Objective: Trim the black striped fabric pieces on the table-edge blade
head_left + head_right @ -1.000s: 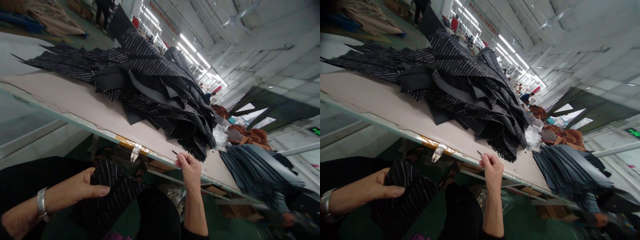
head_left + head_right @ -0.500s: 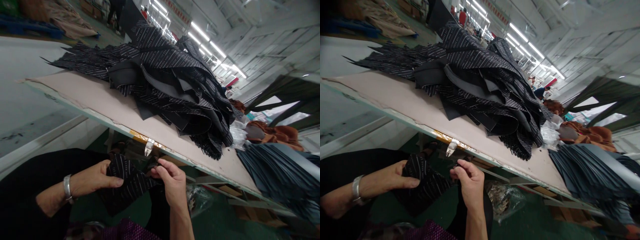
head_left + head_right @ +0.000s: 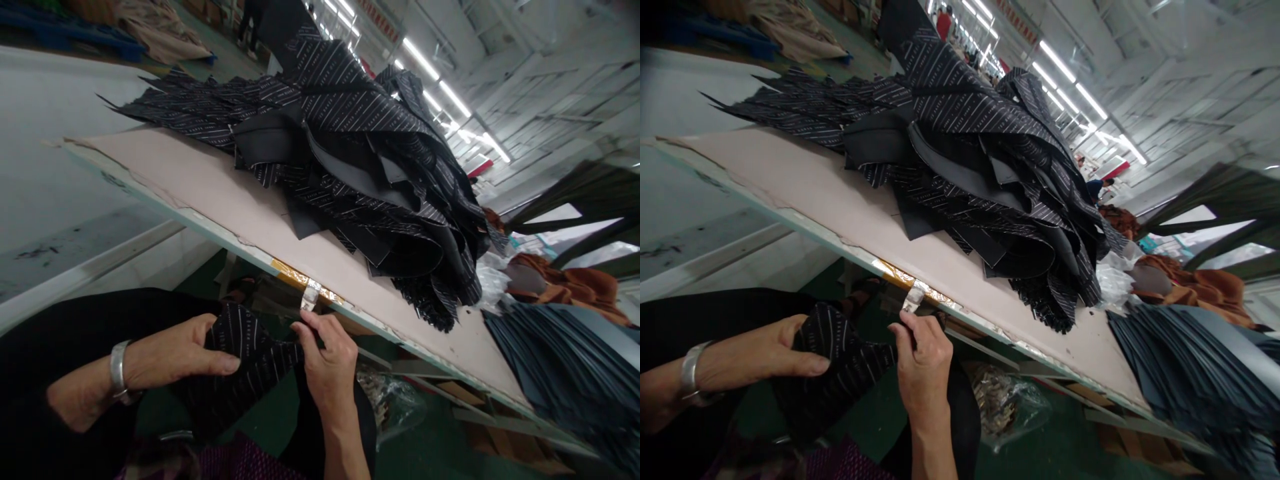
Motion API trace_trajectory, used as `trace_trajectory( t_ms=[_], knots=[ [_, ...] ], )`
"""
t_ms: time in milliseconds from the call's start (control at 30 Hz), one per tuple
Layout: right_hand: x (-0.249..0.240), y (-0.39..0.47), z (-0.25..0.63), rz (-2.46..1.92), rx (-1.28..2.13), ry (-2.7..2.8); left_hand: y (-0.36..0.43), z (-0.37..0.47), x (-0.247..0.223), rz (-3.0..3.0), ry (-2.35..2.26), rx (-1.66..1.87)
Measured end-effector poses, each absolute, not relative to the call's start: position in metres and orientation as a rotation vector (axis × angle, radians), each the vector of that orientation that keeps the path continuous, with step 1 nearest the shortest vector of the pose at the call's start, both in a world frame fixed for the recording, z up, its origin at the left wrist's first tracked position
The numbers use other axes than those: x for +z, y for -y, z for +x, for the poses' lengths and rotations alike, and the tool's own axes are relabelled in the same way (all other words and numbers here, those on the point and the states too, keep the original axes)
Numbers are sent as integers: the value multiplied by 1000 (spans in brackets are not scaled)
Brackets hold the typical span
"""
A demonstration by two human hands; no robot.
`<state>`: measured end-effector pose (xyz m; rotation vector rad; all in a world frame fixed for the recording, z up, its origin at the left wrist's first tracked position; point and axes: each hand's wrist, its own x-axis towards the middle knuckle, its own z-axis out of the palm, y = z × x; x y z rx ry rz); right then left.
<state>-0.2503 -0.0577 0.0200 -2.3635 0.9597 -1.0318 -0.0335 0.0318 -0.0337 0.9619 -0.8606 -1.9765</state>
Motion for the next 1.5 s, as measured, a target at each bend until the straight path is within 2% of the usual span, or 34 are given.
trace_trajectory(
  t_ms=[467, 700, 800, 900, 1033, 1133, 1333, 1433, 1500],
  knots=[
    [-2, 75, -252, -2479, -1063, -950, -31, -35, -32, 999, 859, -1947],
    [-3, 73, -271, -1591, -1125, -1155, -28, -39, -26, 927, 822, -1979],
    [0, 55, -277, -1271, -1018, -1022, -27, -47, -26, 851, 808, -1998],
    [2, 30, -276, -1073, -851, -933, -24, -58, -28, 831, 770, -2036],
    [5, 12, -272, -965, -799, -974, -20, -71, -25, 881, 765, -2001],
    [14, 16, -280, -1035, -804, -1004, -18, -77, -19, 900, 805, -1989],
    [43, 26, -293, -1439, -816, -1140, -16, -85, -18, 934, 933, -2047],
    [46, 20, -291, -1879, -1009, -1077, -15, -87, -20, 963, 952, -2050],
    [44, 18, -290, -2191, -996, -971, -15, -87, -20, 1001, 974, -2026]
  ],
)
